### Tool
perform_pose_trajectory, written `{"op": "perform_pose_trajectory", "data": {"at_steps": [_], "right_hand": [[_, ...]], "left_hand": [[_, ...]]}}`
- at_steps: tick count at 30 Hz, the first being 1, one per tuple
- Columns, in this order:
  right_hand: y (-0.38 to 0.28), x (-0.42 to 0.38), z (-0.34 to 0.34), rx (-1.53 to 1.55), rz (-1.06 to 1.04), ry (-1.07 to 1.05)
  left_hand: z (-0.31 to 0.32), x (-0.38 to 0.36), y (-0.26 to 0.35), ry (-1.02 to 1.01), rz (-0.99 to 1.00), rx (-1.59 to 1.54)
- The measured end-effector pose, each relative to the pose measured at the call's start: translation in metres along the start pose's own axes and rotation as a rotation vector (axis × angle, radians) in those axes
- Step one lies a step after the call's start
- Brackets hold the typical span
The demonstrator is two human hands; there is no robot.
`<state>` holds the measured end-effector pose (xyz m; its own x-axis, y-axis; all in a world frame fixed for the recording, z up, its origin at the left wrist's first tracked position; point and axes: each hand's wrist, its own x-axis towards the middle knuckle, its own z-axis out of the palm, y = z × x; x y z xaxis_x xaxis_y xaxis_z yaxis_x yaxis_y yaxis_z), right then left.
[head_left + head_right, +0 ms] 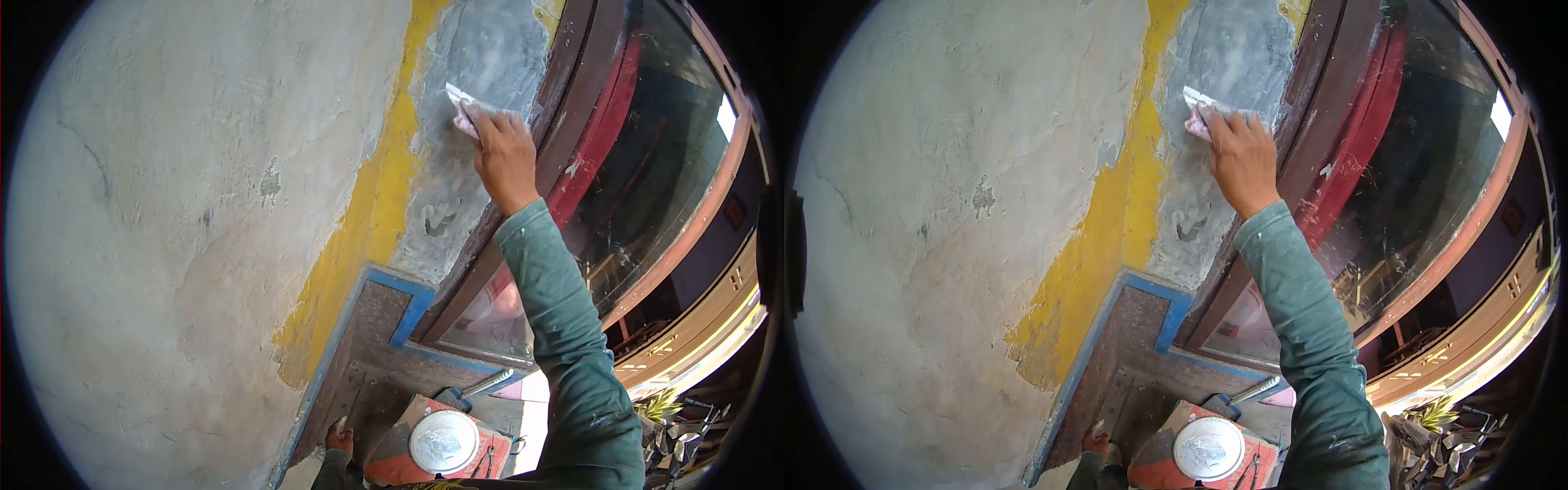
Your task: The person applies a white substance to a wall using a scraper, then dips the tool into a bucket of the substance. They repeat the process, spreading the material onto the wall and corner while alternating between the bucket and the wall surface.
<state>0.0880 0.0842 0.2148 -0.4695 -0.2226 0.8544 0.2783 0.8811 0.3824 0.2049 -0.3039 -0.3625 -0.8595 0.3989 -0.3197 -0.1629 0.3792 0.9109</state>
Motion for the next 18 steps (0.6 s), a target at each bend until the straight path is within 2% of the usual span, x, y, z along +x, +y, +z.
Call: {"op": "perform_pose_trajectory", "data": {"at_steps": [2,5,8,11,12,14,16,18], "right_hand": [[0.022,0.048,-0.008,-0.163,-0.039,0.110],[0.026,0.062,0.004,-0.266,-0.102,0.052],[-0.001,0.014,0.030,-0.214,-0.203,-0.070],[-0.033,-0.072,0.056,-0.129,-0.356,-0.294],[-0.043,-0.091,0.056,-0.060,-0.351,-0.490],[-0.047,-0.098,0.052,0.021,-0.300,-0.541],[-0.031,-0.048,0.023,-0.036,-0.278,-0.296],[0.000,0.012,-0.003,-0.109,-0.170,-0.010]], "left_hand": [[0.003,0.001,0.003,-0.014,-0.011,-0.050],[0.012,0.006,-0.024,-0.011,0.022,-0.008],[0.013,-0.001,-0.018,-0.034,0.004,-0.061],[0.010,-0.008,-0.018,-0.007,0.021,-0.036],[0.007,-0.011,-0.018,0.007,0.018,-0.011],[0.003,-0.007,-0.019,0.026,0.016,0.012],[0.003,-0.008,-0.032,0.033,0.040,-0.063],[0.005,-0.007,-0.029,0.015,0.001,-0.075]]}}
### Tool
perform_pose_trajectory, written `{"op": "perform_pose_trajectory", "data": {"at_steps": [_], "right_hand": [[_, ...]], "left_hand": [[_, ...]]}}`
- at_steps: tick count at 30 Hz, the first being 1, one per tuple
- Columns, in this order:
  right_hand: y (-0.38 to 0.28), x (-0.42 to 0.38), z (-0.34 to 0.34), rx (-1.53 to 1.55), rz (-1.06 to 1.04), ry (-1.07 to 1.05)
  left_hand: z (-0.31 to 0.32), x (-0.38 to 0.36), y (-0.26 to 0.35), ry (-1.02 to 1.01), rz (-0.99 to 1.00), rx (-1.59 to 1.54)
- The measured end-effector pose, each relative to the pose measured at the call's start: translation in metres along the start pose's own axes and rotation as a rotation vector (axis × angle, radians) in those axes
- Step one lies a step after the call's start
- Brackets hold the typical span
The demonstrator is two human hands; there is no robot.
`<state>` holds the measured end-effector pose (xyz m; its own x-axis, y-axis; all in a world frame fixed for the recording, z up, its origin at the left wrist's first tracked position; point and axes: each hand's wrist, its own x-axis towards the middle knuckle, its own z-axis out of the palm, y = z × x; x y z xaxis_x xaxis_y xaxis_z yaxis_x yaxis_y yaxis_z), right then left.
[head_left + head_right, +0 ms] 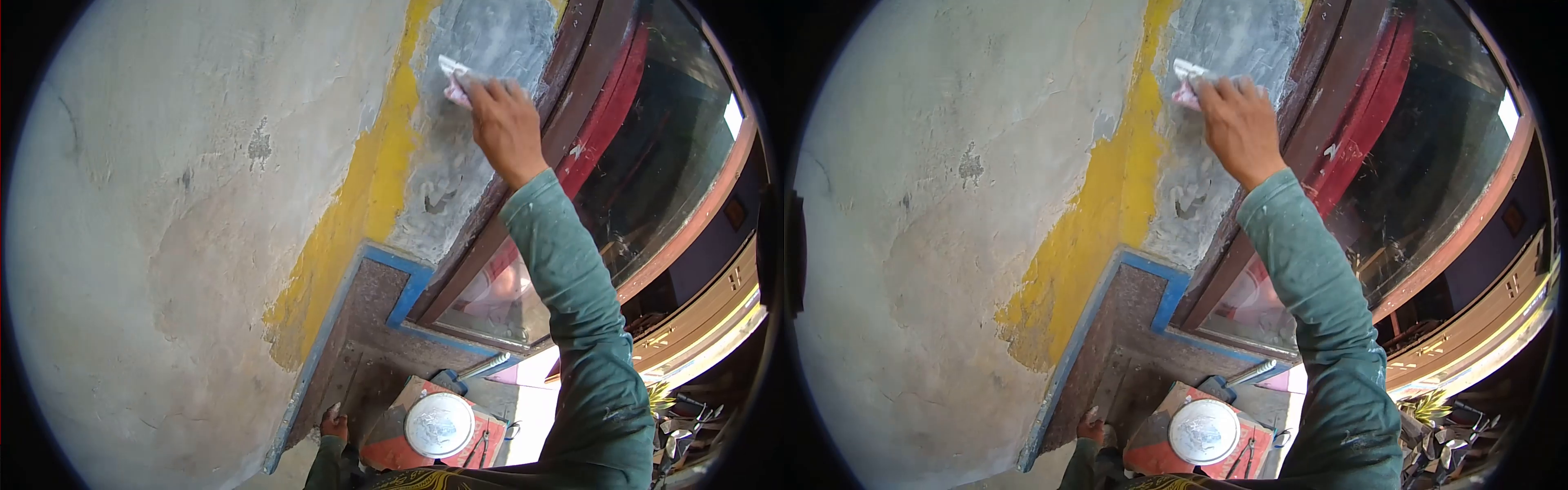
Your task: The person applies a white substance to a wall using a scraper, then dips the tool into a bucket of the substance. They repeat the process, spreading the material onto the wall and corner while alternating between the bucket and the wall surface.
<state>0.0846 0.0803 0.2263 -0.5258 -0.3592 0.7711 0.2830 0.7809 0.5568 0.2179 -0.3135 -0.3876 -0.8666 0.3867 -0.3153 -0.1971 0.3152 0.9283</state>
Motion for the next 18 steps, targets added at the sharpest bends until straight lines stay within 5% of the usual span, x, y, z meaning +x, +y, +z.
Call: {"op": "perform_pose_trajectory", "data": {"at_steps": [5,18], "right_hand": [[0.072,0.035,0.002,-0.315,0.094,0.139],[-0.110,-0.198,0.067,0.122,0.023,-0.483]], "left_hand": [[0.011,0.009,0.005,-0.007,0.064,-0.053],[-0.005,-0.019,-0.014,-0.027,-0.105,0.038]]}}
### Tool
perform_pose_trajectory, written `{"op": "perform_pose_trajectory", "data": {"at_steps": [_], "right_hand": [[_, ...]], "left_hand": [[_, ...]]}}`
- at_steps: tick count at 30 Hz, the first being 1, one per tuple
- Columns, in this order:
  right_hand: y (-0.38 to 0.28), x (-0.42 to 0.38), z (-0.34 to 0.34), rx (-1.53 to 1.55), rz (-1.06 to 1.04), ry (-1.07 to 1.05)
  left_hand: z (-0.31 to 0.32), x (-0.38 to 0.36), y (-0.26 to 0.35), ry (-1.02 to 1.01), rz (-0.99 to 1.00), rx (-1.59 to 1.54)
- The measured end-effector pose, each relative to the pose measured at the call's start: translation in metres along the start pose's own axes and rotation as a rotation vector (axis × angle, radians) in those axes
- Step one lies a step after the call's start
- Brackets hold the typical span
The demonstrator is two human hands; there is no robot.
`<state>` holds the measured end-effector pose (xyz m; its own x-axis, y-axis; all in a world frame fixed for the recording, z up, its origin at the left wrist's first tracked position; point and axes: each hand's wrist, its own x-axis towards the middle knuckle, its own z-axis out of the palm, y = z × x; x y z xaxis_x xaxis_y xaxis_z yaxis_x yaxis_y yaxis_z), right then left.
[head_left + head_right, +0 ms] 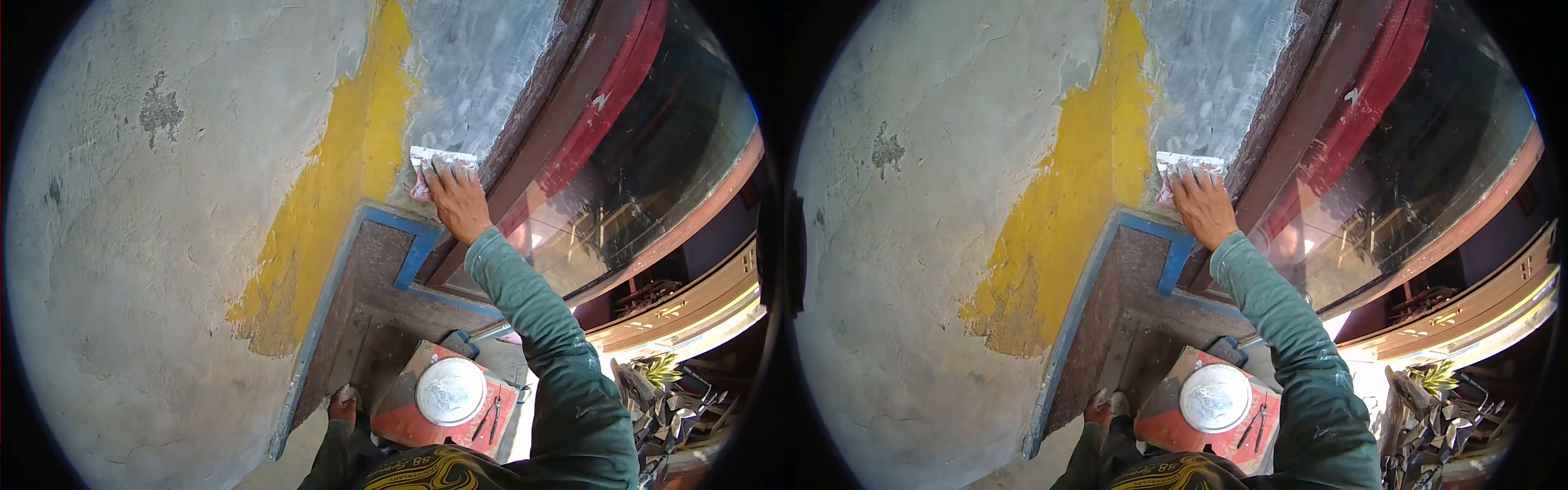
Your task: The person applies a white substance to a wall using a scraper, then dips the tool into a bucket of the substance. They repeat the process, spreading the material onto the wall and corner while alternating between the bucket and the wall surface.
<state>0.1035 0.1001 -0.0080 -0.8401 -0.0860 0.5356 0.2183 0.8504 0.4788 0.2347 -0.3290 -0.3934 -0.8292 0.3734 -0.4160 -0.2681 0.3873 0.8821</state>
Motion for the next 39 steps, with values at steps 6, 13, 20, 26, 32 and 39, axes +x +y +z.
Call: {"op": "perform_pose_trajectory", "data": {"at_steps": [6,13,20,26,32,39], "right_hand": [[-0.049,-0.046,0.054,0.251,0.023,-0.225],[-0.062,-0.021,-0.012,0.892,0.861,0.504],[-0.110,0.021,0.072,0.418,1.140,0.598],[-0.134,0.073,0.101,0.530,1.231,0.481],[-0.167,0.069,0.104,0.652,1.059,0.469],[-0.152,0.016,0.045,0.809,0.955,0.629]], "left_hand": [[-0.014,-0.001,0.041,-0.045,0.067,0.123],[-0.028,-0.001,0.050,-0.119,-0.027,0.087],[-0.042,0.007,0.044,-0.175,-0.085,0.133],[-0.049,0.012,0.017,-0.260,0.151,0.100],[-0.059,-0.005,0.072,-0.245,0.052,0.194],[-0.050,0.006,0.042,-0.291,0.184,0.235]]}}
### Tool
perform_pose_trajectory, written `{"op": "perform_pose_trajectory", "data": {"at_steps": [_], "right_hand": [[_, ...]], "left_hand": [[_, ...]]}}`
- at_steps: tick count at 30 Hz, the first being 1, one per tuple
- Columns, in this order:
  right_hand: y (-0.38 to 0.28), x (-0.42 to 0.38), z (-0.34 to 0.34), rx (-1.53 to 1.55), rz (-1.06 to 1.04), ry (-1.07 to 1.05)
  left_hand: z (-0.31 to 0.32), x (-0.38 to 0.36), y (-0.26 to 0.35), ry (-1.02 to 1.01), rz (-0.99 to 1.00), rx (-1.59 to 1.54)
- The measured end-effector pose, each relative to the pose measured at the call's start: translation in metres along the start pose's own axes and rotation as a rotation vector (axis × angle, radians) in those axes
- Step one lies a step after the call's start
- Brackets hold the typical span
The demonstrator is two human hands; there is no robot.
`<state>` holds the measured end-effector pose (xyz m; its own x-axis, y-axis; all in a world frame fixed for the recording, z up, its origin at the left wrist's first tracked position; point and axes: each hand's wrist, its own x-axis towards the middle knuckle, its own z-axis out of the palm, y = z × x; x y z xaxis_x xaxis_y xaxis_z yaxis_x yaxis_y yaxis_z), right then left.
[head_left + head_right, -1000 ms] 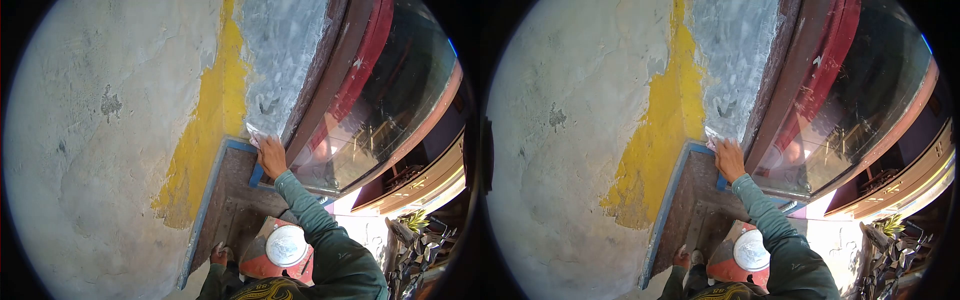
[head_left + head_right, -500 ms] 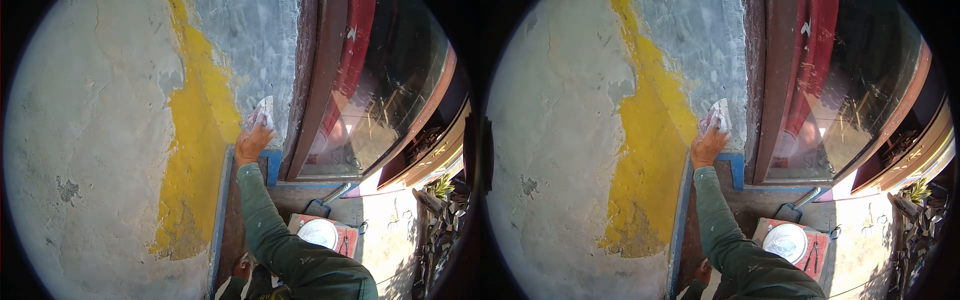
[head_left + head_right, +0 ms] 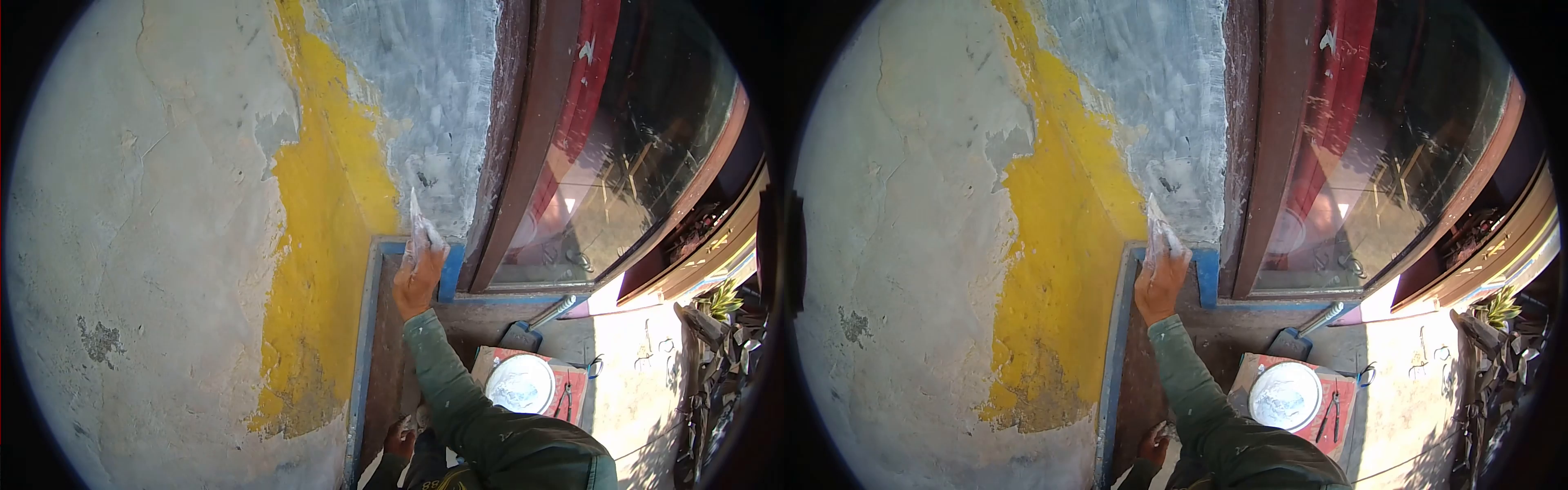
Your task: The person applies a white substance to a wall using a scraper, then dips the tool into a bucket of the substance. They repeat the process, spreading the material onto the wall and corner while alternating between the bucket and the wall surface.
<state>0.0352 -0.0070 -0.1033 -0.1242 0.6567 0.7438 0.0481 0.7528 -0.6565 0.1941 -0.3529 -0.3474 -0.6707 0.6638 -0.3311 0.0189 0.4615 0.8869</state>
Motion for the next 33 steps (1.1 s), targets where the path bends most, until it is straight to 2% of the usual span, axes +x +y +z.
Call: {"op": "perform_pose_trajectory", "data": {"at_steps": [1,2,4,8,11,13,16,17,19,20,22,23,25,27,28,30,31,33], "right_hand": [[0.000,0.005,-0.008,-0.030,0.037,0.157],[0.008,0.006,-0.008,-0.030,0.047,0.158],[0.026,0.008,0.001,-0.117,0.194,0.347],[0.038,0.003,0.033,-0.207,0.244,0.246],[0.021,-0.006,0.064,-0.266,0.225,0.160],[0.003,-0.014,0.062,-0.124,0.225,-0.022],[0.002,-0.026,0.041,0.052,0.112,-0.088],[0.006,-0.024,0.034,0.054,0.110,-0.092],[0.013,-0.018,0.013,0.005,0.188,0.159],[0.019,-0.017,0.012,0.006,0.190,0.153],[0.035,-0.015,0.016,-0.119,0.335,0.286],[0.038,-0.018,0.024,-0.125,0.339,0.287],[0.033,-0.023,0.049,-0.208,0.218,0.183],[0.008,-0.033,0.059,-0.050,0.231,0.023],[0.002,-0.035,0.053,-0.053,0.233,0.025],[-0.016,-0.036,0.046,0.177,0.238,-0.003],[-0.014,-0.040,0.045,0.183,0.239,-0.010],[-0.001,-0.048,0.031,0.537,0.667,0.249]], "left_hand": [[0.000,-0.002,-0.003,-0.003,-0.010,0.006],[-0.001,-0.001,-0.007,-0.016,-0.021,0.058],[-0.001,-0.002,-0.001,-0.022,-0.033,0.112],[-0.009,-0.009,-0.006,-0.001,-0.079,0.034],[-0.013,-0.010,-0.007,-0.028,-0.107,0.049],[-0.016,-0.008,-0.006,-0.048,-0.147,0.094],[-0.013,-0.004,-0.012,-0.014,-0.081,0.006],[-0.014,-0.002,-0.014,-0.036,-0.098,0.062],[-0.011,-0.003,-0.016,-0.053,-0.124,0.110],[-0.009,-0.003,-0.016,-0.045,-0.133,0.031],[-0.007,-0.006,-0.025,-0.042,-0.148,-0.044],[-0.006,-0.007,-0.029,-0.016,-0.107,-0.019],[-0.003,-0.008,-0.028,-0.004,-0.063,0.007],[-0.004,-0.005,-0.016,-0.067,-0.131,0.174],[-0.005,-0.004,-0.014,-0.071,-0.131,0.176],[-0.006,0.004,-0.035,-0.023,0.005,0.144],[-0.006,0.007,-0.047,-0.015,0.000,0.143],[-0.006,0.005,-0.067,0.033,-0.166,-0.361]]}}
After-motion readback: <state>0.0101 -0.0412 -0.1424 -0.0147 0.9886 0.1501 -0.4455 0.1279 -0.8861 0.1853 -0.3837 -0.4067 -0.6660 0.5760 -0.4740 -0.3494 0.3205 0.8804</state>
